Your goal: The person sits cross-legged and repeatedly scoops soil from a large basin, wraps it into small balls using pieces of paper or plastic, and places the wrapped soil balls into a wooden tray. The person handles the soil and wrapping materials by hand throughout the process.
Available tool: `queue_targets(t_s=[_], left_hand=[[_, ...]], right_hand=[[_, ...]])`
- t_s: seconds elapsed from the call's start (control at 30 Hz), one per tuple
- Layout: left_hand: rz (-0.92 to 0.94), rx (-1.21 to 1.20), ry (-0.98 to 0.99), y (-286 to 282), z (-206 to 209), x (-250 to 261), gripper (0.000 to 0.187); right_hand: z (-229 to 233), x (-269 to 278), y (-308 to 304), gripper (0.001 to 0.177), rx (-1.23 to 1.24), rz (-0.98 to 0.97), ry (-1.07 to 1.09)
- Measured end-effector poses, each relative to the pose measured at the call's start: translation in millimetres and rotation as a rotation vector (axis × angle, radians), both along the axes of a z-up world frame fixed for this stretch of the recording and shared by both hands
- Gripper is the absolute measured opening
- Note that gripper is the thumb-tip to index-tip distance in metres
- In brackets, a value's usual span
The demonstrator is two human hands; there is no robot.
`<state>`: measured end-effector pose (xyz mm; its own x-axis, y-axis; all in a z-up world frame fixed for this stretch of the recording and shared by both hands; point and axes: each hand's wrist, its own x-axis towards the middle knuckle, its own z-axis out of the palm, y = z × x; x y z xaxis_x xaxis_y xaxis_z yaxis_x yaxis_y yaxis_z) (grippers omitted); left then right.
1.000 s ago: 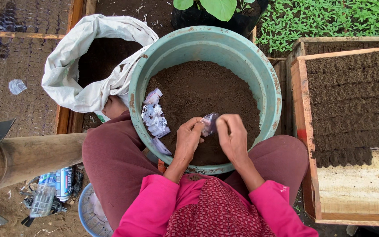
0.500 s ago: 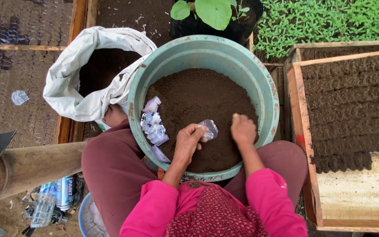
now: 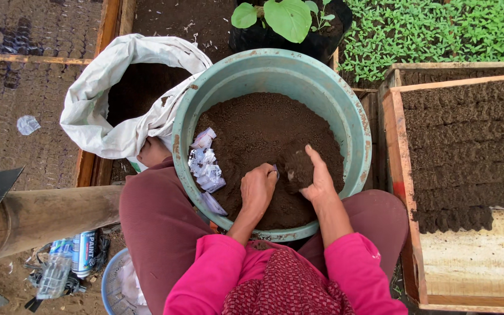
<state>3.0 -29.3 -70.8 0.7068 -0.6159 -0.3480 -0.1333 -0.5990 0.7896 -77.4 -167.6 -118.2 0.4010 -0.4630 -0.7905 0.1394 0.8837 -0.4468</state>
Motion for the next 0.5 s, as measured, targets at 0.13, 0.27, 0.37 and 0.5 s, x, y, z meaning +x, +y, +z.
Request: queue_targets(t_s=[0.13, 0.27, 0.37, 0.5], left_hand=[[-0.05, -0.003, -0.077, -2, 3, -5, 0.023], [-0.073, 0.023, -0.044, -1, 7, -4, 0.028], [-0.022, -0.015, -0.016, 4, -12, -1, 0.022], [0.048, -0.035, 0.02, 9, -25, -1, 0.016]], right_hand=[[63, 27, 11, 0.017, -0.004, -0.052, -0.196], [72, 50, 15, 0.012, -0.212, -0.024, -0.289], [81, 56, 26, 0.02, -0.319, 0.025, -0.256], [78, 57, 32, 0.022, -0.403, 0.079, -0.117]])
